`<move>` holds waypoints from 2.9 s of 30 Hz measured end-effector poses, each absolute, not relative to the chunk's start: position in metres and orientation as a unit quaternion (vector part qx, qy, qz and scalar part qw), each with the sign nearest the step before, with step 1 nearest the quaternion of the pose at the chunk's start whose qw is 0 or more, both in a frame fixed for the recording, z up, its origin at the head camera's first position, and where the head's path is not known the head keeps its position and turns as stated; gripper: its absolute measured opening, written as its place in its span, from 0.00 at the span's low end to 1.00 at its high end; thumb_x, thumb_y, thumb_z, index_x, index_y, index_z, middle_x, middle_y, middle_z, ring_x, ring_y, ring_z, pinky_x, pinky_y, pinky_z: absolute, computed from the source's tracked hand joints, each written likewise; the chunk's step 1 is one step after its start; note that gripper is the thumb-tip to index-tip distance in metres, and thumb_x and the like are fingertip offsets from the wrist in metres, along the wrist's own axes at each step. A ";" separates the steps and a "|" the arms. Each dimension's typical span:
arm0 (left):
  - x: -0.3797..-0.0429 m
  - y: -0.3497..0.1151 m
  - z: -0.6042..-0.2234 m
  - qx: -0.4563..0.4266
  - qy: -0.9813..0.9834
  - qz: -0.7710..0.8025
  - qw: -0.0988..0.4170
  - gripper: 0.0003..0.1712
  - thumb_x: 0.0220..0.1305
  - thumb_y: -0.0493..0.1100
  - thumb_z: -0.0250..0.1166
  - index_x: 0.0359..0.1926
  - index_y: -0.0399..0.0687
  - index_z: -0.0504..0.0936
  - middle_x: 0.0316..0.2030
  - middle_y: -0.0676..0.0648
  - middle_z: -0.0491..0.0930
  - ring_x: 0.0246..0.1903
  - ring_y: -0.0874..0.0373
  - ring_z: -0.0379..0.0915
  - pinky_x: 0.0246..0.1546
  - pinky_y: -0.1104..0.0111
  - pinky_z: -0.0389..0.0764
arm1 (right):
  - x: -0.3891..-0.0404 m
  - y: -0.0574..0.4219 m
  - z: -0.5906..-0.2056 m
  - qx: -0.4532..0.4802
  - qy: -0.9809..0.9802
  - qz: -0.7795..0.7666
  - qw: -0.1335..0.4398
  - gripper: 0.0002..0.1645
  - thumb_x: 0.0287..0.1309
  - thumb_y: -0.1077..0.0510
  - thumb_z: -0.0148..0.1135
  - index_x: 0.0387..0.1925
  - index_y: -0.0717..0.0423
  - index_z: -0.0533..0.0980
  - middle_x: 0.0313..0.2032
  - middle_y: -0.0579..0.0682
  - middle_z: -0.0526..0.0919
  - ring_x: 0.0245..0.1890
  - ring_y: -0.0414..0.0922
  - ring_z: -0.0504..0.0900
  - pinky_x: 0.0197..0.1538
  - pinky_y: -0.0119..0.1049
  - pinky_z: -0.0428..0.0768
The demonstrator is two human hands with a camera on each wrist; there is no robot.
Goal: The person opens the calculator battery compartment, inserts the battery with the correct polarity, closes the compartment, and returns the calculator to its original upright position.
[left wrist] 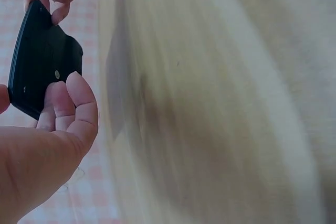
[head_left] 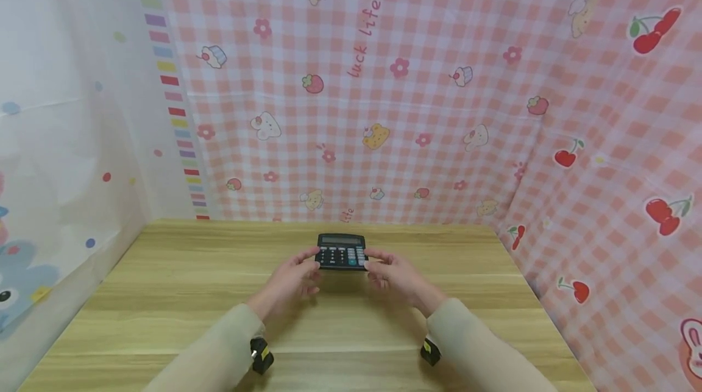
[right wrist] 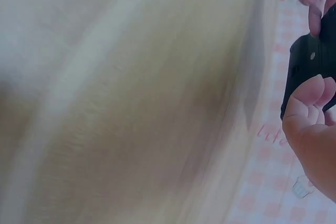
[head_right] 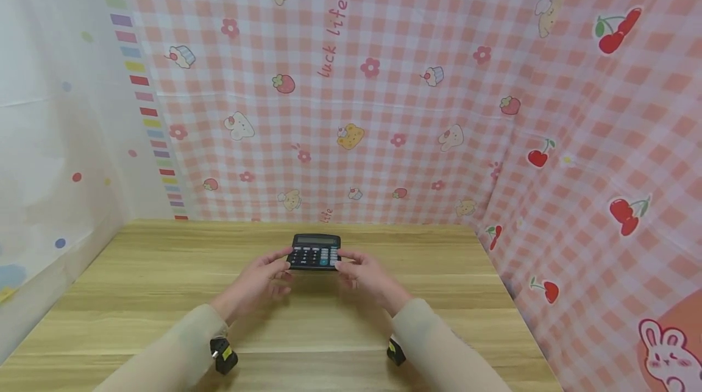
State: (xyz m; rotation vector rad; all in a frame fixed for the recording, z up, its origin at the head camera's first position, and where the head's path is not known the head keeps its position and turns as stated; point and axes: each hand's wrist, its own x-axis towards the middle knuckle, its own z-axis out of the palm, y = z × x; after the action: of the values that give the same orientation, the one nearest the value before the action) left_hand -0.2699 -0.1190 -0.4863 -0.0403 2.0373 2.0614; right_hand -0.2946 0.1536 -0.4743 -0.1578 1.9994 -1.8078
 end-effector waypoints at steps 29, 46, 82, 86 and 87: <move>-0.302 -0.108 -0.498 -0.055 0.740 0.657 0.136 0.32 0.80 0.39 0.54 0.81 0.42 0.65 0.63 0.35 0.76 0.47 0.49 0.78 0.42 0.60 0.88 | -0.327 0.145 -0.493 -0.027 0.762 -0.620 0.184 0.29 0.76 0.63 0.60 0.74 0.67 0.70 0.41 0.54 0.85 0.34 0.40 0.80 0.41 0.32 0.81; -0.298 -0.107 -0.507 -0.038 0.831 0.552 0.059 0.24 0.72 0.37 0.68 0.67 0.39 0.82 0.40 0.41 0.88 0.27 0.56 0.76 0.24 0.69 0.76 | -0.318 0.140 -0.491 -0.038 0.851 -0.503 0.146 0.30 0.70 0.58 0.68 0.71 0.58 0.75 0.49 0.56 0.89 0.41 0.51 0.86 0.43 0.41 0.88; -0.285 -0.099 -0.510 0.008 0.926 0.375 0.027 0.31 0.64 0.47 0.78 0.65 0.41 0.84 0.58 0.38 0.88 0.59 0.45 0.84 0.64 0.49 0.83 | -0.309 0.127 -0.496 -0.112 0.933 -0.332 0.079 0.29 0.64 0.59 0.75 0.63 0.67 0.81 0.60 0.63 0.88 0.51 0.45 0.84 0.65 0.50 0.84; -0.283 -0.098 -0.510 0.014 0.934 0.356 0.019 0.30 0.64 0.49 0.77 0.64 0.42 0.85 0.61 0.38 0.86 0.65 0.40 0.80 0.69 0.46 0.78 | -0.308 0.128 -0.495 -0.109 0.934 -0.330 0.081 0.29 0.65 0.58 0.75 0.64 0.66 0.81 0.61 0.63 0.86 0.59 0.49 0.85 0.70 0.53 0.81; -0.283 -0.098 -0.510 0.016 0.936 0.352 0.017 0.30 0.64 0.49 0.77 0.64 0.42 0.85 0.62 0.37 0.86 0.66 0.39 0.79 0.70 0.44 0.77 | -0.308 0.128 -0.495 -0.111 0.935 -0.327 0.081 0.29 0.65 0.58 0.75 0.64 0.66 0.81 0.62 0.63 0.86 0.60 0.50 0.85 0.70 0.53 0.80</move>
State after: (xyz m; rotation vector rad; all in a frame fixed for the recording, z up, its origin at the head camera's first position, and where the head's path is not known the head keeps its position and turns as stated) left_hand -0.2829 -0.0975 -0.5098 0.0491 2.9093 1.0932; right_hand -0.3079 0.1279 -0.4952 -0.3314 2.7957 -0.9779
